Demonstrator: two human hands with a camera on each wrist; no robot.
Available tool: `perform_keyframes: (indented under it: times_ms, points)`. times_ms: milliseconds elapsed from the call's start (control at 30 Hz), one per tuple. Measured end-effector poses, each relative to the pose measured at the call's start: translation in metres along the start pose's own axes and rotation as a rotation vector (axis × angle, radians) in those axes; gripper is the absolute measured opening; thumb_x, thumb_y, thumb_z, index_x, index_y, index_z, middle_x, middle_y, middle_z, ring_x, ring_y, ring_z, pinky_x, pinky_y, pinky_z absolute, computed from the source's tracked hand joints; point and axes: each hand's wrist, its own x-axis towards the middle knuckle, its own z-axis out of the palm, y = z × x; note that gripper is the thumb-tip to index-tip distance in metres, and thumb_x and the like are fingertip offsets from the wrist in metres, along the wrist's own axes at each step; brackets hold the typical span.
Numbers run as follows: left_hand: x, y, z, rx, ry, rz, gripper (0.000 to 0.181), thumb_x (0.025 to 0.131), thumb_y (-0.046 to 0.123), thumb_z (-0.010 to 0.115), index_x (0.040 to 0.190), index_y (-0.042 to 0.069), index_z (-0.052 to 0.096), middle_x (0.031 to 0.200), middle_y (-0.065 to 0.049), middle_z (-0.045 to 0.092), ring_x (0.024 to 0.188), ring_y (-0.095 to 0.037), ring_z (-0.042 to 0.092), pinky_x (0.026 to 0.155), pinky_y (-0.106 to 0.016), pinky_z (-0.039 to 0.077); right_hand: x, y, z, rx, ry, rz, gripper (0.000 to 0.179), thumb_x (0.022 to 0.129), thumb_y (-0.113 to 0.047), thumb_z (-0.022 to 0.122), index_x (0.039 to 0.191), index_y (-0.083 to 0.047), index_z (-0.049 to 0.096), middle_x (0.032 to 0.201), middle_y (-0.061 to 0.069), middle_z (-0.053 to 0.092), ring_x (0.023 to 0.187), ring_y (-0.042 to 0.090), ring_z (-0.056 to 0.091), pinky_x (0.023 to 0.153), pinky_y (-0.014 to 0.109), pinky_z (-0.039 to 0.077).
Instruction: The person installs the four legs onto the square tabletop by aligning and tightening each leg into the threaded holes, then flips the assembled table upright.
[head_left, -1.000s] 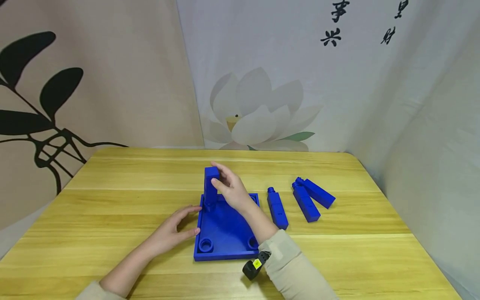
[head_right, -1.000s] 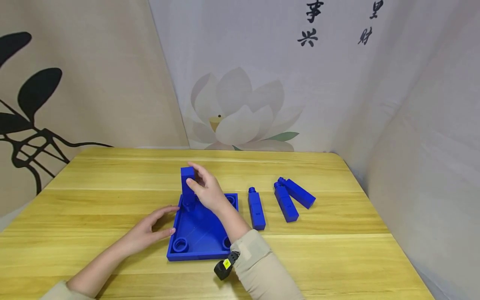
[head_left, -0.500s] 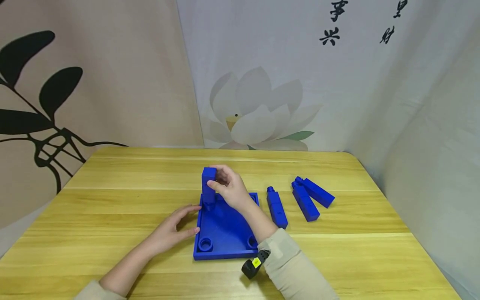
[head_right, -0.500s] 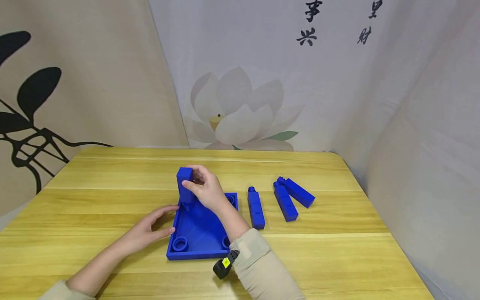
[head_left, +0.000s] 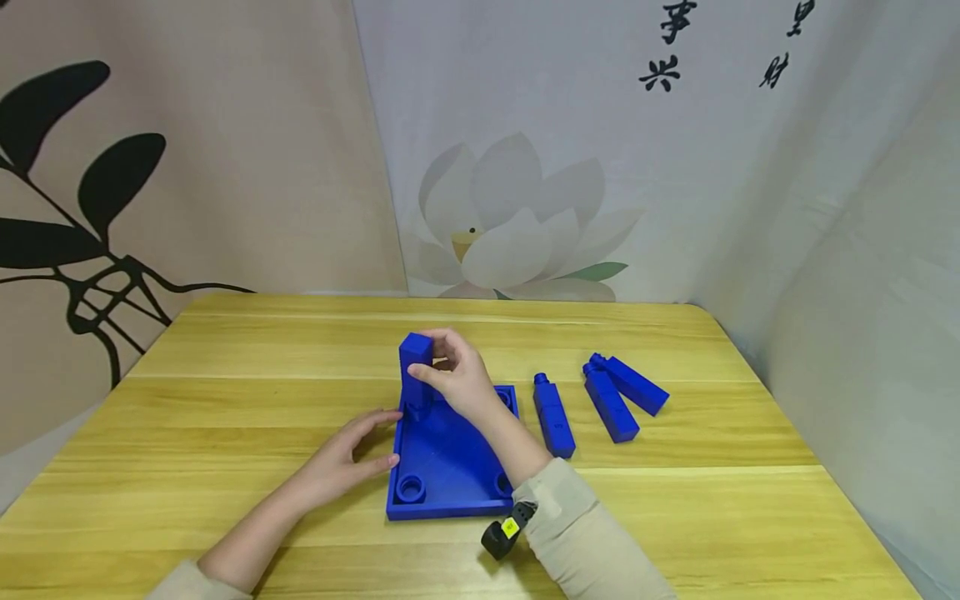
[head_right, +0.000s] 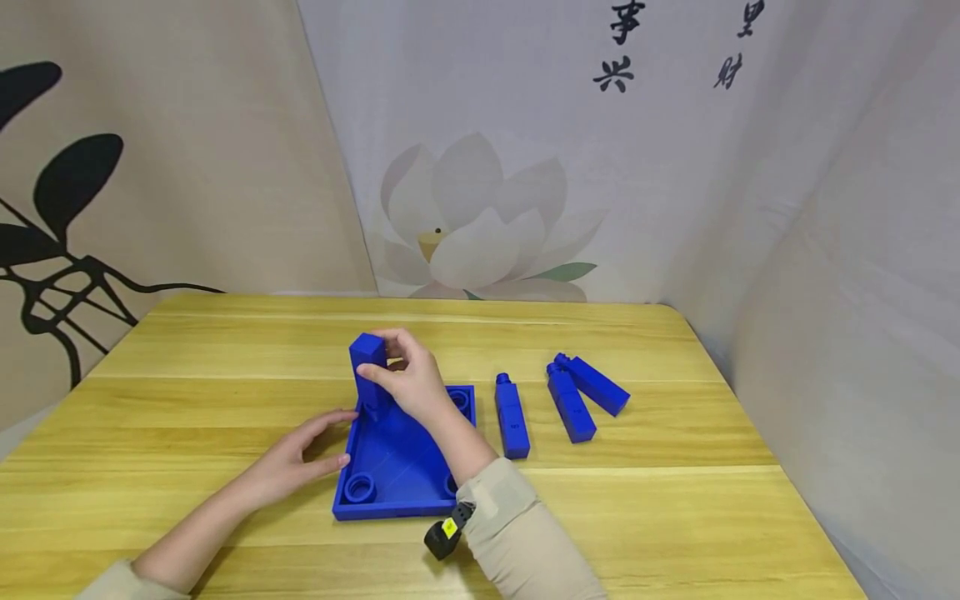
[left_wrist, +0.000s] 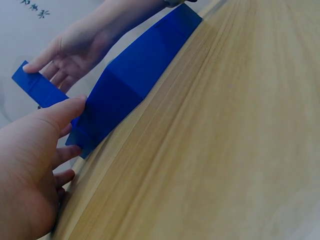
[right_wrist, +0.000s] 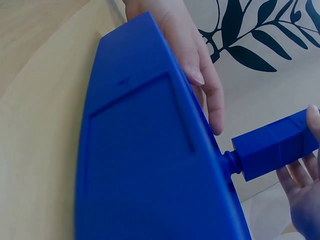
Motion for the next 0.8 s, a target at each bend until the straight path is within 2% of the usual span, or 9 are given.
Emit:
perform_keyframes:
  times_ms: [200,433,633,800]
  points:
    - [-0.0008,0.0002,-0.0008,-0.009,0.001,-0.001,0.056,0.089,0.028,0.07,0.139,0.011,0.049,0.144,-0.018,0.041,0.136,-0.043,0.026,0.104,-0.063,0.024,-0.0007,-0.0011,0.0005,-0.056,-0.05,-0.015,0.046,0.094,-0.002,0.059,0.137,0.006,0.044,0.12,0.025,0.059,0.111,0.035,0.056,0.093,0.043,0.047]
    - [-0.0005,-0.003,-0.0013,0.004,0.003,-0.004,0.058,0.089,0.03,0.07,0.139,0.012,0.049,0.145,-0.018,0.04,0.136,-0.043,0.026,0.104,-0.063,0.024,0.0,0.0006,-0.002,-0.015,-0.094,-0.009,0.049,0.1,-0.002,0.047,0.146,0.005,0.031,0.134,0.028,0.049,0.117,0.038,0.053,0.092,0.038,0.048]
    - [-0.0004,-0.0038,-0.0008,-0.005,0.0,-0.013,0.058,0.089,0.032,0.07,0.139,0.012,0.049,0.145,-0.018,0.04,0.136,-0.042,0.026,0.105,-0.063,0.023,0.0013,0.0033,-0.0022,0.0,-0.106,-0.035,0.046,0.1,0.0,0.047,0.144,0.006,0.034,0.133,0.028,0.05,0.117,0.036,0.053,0.093,0.036,0.047]
    - [-0.0003,-0.0033,-0.0004,-0.006,0.003,0.011,0.055,0.09,0.028,0.069,0.138,0.011,0.049,0.144,-0.019,0.042,0.136,-0.044,0.026,0.104,-0.063,0.024,0.0013,0.004,-0.0011,-0.023,-0.105,-0.068,0.042,0.099,0.0,0.048,0.139,0.008,0.039,0.128,0.028,0.054,0.117,0.035,0.053,0.094,0.033,0.046]
